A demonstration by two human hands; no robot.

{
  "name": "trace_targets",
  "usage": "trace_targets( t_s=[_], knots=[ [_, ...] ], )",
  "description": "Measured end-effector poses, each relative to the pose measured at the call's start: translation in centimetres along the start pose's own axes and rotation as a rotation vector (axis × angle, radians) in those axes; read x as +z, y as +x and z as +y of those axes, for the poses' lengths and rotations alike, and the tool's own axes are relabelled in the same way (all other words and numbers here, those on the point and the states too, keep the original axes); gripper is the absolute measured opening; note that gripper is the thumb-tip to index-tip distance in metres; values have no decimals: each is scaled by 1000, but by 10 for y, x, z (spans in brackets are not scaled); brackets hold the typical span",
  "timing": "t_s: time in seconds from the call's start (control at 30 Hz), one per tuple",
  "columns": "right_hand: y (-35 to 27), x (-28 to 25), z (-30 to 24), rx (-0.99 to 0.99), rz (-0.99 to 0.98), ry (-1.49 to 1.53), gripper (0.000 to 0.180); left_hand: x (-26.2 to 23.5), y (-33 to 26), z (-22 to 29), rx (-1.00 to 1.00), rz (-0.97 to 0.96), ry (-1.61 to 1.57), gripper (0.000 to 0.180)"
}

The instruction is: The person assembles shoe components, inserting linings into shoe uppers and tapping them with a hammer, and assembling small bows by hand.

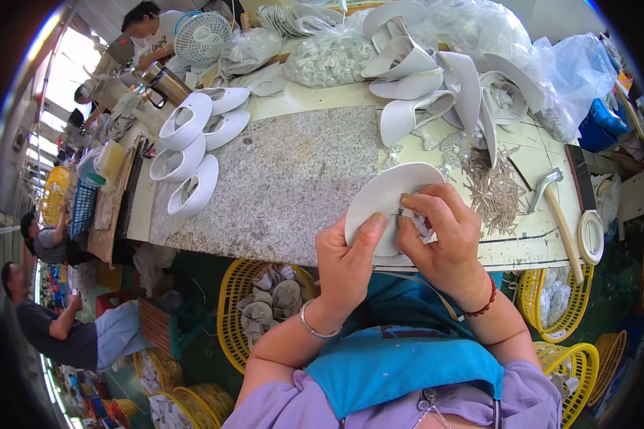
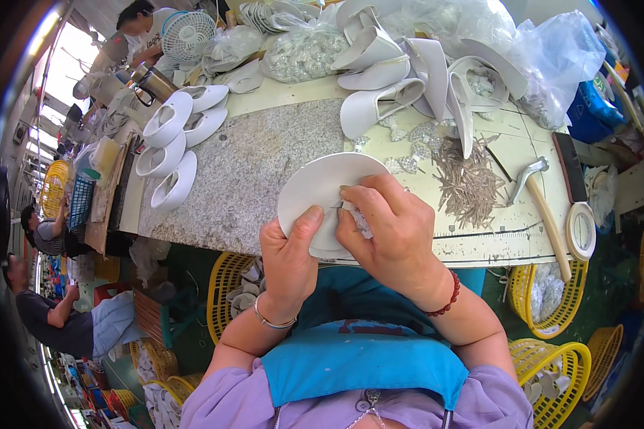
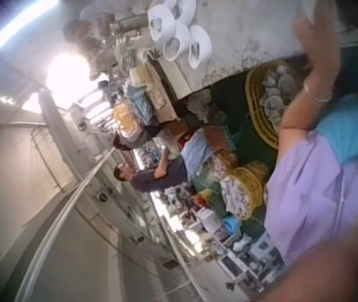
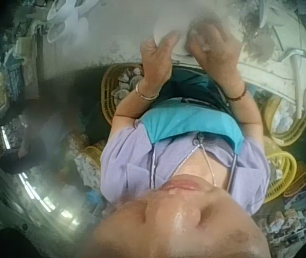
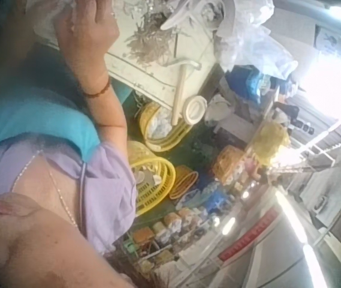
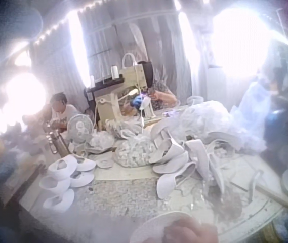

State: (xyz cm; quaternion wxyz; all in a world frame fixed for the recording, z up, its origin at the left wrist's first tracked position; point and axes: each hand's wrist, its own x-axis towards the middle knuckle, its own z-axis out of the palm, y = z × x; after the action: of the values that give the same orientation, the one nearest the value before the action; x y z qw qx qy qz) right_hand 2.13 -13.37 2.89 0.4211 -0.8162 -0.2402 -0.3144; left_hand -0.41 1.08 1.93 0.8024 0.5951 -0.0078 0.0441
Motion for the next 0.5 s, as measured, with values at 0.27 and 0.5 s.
trace_targets(
  t_s=[0.27,0.5],
  knots=[
    [1,4,3,-109,67,-72,24,-4,-6,-3,159,-13,206,24],
    [3,1,2,-66,52,2,24,-1,-10,4,254,-25,353,23]
  ],
)
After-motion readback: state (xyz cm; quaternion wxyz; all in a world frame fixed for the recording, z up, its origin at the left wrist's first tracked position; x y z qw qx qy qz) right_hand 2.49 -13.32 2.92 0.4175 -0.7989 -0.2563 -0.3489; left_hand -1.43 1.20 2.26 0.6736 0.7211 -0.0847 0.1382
